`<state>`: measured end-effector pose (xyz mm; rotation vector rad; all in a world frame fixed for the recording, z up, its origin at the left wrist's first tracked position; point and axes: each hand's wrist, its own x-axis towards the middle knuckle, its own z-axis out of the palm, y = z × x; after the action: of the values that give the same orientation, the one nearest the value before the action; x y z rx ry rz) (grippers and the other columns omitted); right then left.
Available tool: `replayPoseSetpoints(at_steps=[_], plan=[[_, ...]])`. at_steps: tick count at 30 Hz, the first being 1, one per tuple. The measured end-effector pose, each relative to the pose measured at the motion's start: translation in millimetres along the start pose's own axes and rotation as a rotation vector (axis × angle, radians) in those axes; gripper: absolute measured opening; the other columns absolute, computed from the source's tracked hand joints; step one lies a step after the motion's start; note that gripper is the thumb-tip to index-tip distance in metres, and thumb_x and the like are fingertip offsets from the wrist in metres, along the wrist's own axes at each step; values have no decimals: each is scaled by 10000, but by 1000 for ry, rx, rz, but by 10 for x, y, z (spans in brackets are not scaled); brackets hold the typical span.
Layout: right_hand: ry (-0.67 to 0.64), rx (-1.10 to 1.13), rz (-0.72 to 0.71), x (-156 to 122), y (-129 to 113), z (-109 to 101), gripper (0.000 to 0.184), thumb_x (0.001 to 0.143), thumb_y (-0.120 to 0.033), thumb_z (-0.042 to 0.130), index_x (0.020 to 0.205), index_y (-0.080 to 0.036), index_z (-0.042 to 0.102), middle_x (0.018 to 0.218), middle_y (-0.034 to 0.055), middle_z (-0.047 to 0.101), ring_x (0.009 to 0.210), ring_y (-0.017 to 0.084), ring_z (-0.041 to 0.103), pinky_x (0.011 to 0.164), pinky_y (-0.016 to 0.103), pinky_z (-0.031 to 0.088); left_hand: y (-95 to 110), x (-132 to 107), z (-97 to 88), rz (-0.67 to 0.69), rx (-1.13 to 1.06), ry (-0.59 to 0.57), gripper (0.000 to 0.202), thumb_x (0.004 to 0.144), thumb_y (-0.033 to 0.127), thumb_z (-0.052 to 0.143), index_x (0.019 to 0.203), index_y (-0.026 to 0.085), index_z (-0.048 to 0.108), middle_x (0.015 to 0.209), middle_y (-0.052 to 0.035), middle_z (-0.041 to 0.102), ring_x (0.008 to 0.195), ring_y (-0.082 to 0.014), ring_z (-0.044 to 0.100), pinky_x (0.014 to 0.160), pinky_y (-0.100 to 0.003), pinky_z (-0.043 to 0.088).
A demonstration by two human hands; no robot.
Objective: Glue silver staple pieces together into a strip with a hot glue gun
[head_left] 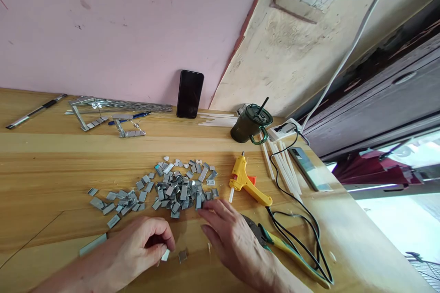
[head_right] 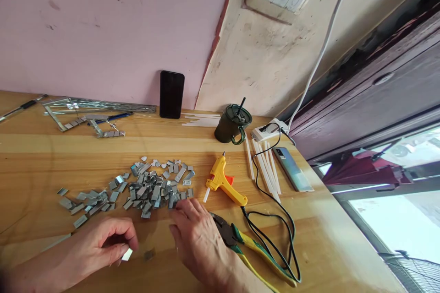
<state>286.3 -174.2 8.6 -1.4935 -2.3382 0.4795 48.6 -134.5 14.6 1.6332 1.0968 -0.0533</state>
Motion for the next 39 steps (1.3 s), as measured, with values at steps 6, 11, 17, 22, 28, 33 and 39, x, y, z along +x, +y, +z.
replayPoseSetpoints(at_steps=[6,11,17,22,28,33,39], plan=[[294,-26,-21,17,164,-70,190,907,-124,508,1018,-184,650,1072,113,675,978,237,641,840,385,549,-28,57,11,-2,-100,-14,154,739,252,547,852,204,640,737,39,573,705,-155,511,630,-231,383],[196,-135,131,-137,144,-72,148,884,-140,547,845,-196,679,743,31,662,673,202,646,580,307,539,-16,60,24,-7,-100,8,171,731,267,528,862,209,622,771,31,576,733,-159,513,661,-243,393],[15,-168,29,-137,31,-52,197,807,-57,559,897,-162,700,905,69,727,822,235,684,713,350,592,-38,59,66,13,-93,18,257,710,314,507,893,212,656,809,6,616,760,-183,531,689,-272,404],[89,-309,-92,-191,49,-107,337,898,-91,430,1154,-87,648,1255,145,665,1156,269,621,940,429,543,-35,57,-10,52,-201,54,257,755,403,552,890,201,637,707,34,532,653,-140,446,608,-242,364],[-65,-520,-394,-553,208,50,647,953,-573,405,1234,-21,592,1249,195,654,1160,304,621,899,448,556,23,48,-64,53,-408,108,315,747,478,600,865,187,633,664,49,460,617,-120,388,574,-234,329],[-70,-493,-268,-515,204,240,827,877,-633,469,1376,26,449,1418,260,465,1320,363,460,1029,548,438,-7,68,-29,55,-379,88,316,749,485,586,869,194,625,642,56,432,613,-126,368,574,-244,308],[-196,-427,-85,-292,56,183,772,831,-418,587,1416,43,386,1481,268,358,1370,389,374,1063,568,401,-52,79,-17,72,-352,75,325,780,494,551,889,194,611,667,50,436,631,-134,367,587,-248,308]])
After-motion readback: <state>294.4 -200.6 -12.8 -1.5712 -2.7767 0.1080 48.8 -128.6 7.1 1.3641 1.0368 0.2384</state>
